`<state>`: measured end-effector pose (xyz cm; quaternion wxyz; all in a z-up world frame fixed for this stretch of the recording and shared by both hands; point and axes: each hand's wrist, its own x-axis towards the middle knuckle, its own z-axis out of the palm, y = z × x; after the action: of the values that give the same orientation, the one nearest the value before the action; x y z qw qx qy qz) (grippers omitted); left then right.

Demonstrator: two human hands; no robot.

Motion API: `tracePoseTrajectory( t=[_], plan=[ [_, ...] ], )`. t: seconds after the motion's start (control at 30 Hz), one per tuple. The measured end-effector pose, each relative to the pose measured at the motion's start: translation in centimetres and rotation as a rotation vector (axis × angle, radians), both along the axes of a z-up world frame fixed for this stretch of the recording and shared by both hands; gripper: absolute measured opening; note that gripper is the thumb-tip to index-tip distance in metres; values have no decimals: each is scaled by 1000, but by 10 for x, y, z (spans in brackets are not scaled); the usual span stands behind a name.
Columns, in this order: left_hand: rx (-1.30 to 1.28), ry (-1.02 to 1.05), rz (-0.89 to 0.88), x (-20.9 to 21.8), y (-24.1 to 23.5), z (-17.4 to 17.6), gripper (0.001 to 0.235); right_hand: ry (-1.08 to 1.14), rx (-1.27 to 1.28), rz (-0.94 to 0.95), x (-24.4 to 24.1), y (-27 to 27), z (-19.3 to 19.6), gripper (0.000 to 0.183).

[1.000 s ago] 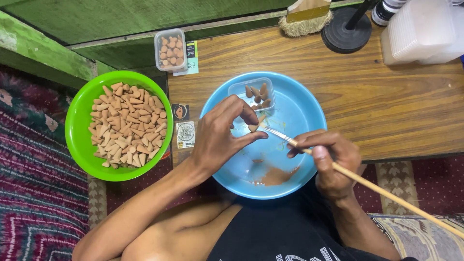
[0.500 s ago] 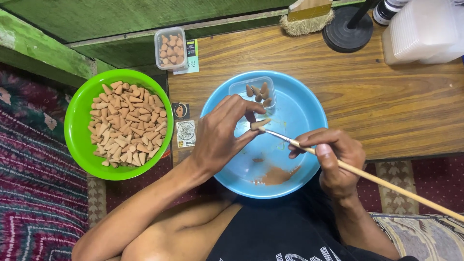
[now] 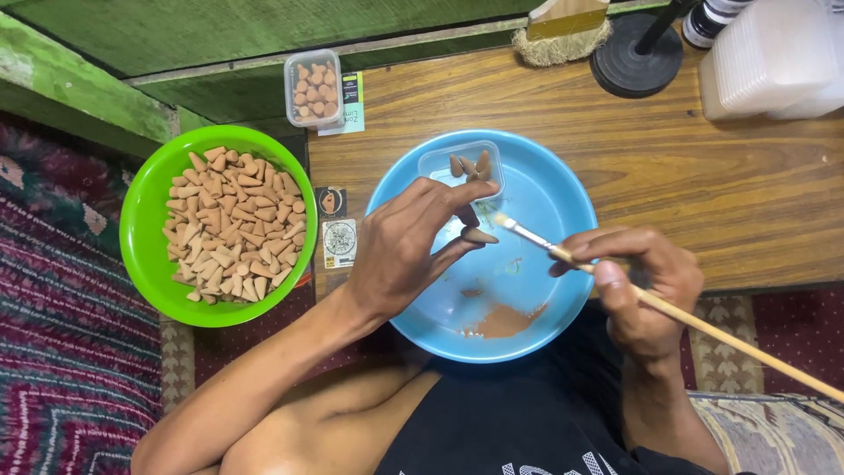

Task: The person paints small, cone-shaped clay pieces using a paintbrush and brown paint. They pick up each piece from a green bowl, apply paint, and place the finished pieces into a small plastic container.

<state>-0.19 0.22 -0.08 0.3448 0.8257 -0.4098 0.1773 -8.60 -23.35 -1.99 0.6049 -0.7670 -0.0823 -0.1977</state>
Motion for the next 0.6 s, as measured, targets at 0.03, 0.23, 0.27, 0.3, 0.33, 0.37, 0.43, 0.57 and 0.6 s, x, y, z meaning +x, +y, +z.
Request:
tracePoseTrajectory(
  t=[0.03, 0.23, 0.27, 0.3, 0.33, 0.37, 0.43, 0.57, 0.6],
  plan=[
    [0, 2, -4, 0, 0, 1, 42, 2, 0, -4, 2, -1, 0, 27],
    [-56, 35, -74, 0, 3, 11, 40, 81, 112, 17, 7, -14, -11, 23],
    [-76, 72, -114, 0, 2, 13, 36, 84, 175, 10, 8, -12, -10, 22],
    [-96, 110, -154, 0, 2, 16, 32, 86, 238, 4, 9, -10, -9, 21],
    [-97, 110, -159, 1, 2, 13, 32, 86, 238, 0, 9, -9, -10, 21],
    [-109, 153, -161, 1, 1, 11, 28, 95, 228, 70, 9, -8, -11, 24],
    [-120, 193, -161, 0, 0, 9, 25, 102, 219, 144, 9, -7, -15, 27],
    [-260, 700, -53, 0, 0, 3, 17, 89, 426, 113, 4, -6, -27, 20],
    [-289, 909, -13, 1, 0, 0, 18, 72, 435, 91, 2, -6, -29, 18]
  ],
)
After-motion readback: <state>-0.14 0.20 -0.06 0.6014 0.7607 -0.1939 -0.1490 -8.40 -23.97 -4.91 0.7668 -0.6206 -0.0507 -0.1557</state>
